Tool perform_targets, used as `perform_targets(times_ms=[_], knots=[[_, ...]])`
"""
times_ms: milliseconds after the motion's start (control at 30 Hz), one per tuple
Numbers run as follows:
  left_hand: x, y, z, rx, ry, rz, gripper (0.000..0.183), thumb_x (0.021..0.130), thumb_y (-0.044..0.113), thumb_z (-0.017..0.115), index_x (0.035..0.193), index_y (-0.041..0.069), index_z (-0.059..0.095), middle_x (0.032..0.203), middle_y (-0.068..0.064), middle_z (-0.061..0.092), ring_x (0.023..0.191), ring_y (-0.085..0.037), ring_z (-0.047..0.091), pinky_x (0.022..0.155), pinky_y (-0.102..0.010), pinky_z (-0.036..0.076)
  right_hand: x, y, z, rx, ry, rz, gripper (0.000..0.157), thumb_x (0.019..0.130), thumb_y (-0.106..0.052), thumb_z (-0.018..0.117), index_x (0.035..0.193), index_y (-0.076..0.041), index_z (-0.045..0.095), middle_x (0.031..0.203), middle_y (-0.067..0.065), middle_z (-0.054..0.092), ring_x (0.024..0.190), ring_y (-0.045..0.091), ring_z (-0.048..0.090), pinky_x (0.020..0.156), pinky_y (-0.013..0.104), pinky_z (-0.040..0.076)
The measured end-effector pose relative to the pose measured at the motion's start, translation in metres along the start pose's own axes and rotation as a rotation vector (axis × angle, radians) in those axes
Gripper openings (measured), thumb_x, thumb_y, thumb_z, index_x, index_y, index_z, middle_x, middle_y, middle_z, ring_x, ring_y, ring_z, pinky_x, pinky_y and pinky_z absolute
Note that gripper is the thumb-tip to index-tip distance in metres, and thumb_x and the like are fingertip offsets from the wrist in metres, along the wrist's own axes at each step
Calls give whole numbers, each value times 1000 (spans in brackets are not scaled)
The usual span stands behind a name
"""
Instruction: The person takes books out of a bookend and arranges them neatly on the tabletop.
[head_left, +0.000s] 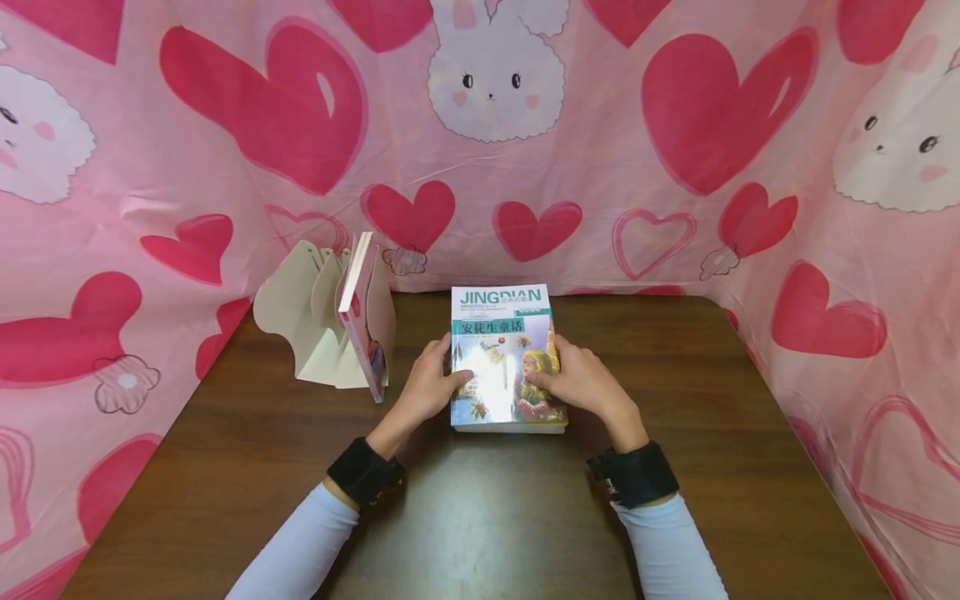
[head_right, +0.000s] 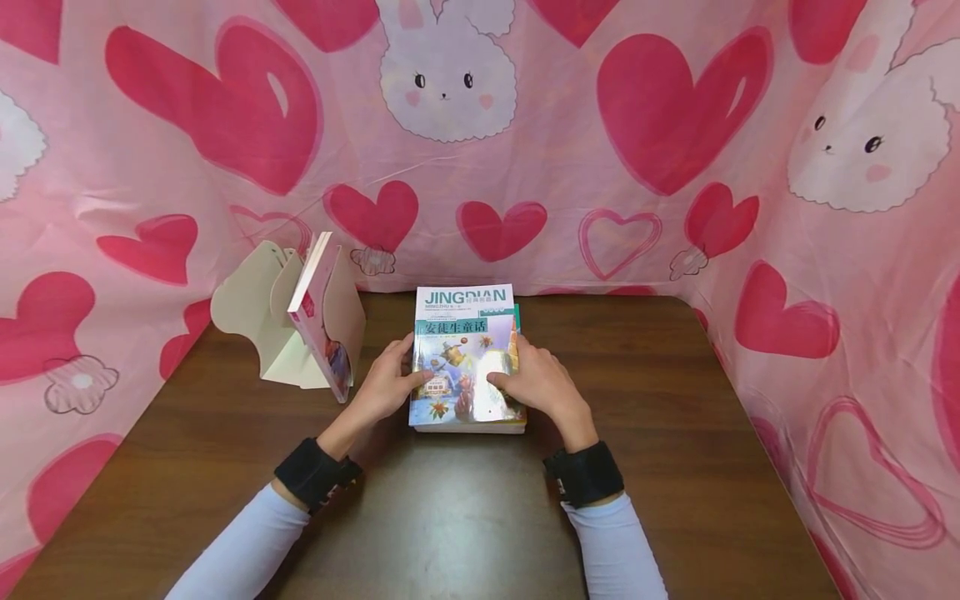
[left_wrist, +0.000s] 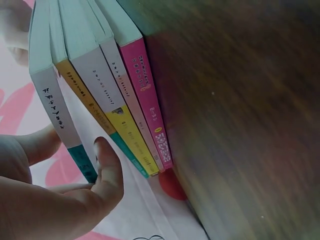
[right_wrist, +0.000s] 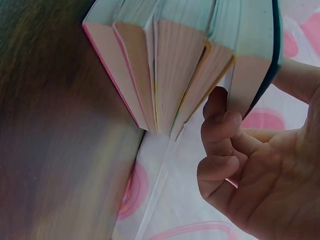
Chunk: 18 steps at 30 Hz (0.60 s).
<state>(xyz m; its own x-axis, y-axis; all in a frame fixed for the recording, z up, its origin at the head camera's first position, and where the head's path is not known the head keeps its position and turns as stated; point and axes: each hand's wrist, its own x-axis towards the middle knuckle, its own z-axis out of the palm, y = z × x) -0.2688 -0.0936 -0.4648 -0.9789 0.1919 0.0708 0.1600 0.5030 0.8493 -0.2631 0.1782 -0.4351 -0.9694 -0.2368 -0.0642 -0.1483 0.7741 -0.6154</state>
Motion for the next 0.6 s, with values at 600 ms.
perform_targets(times_ms=[600], knots=[[6, -1, 3, 88, -81, -57, 76, 103, 21, 70, 162, -4, 29, 161, -22, 42, 147, -32, 42, 118, -52, 37, 1, 5, 0, 8, -50, 37, 73, 97, -42, 74, 147, 3, 45, 114, 14, 67, 100, 28, 62, 93, 51, 53]])
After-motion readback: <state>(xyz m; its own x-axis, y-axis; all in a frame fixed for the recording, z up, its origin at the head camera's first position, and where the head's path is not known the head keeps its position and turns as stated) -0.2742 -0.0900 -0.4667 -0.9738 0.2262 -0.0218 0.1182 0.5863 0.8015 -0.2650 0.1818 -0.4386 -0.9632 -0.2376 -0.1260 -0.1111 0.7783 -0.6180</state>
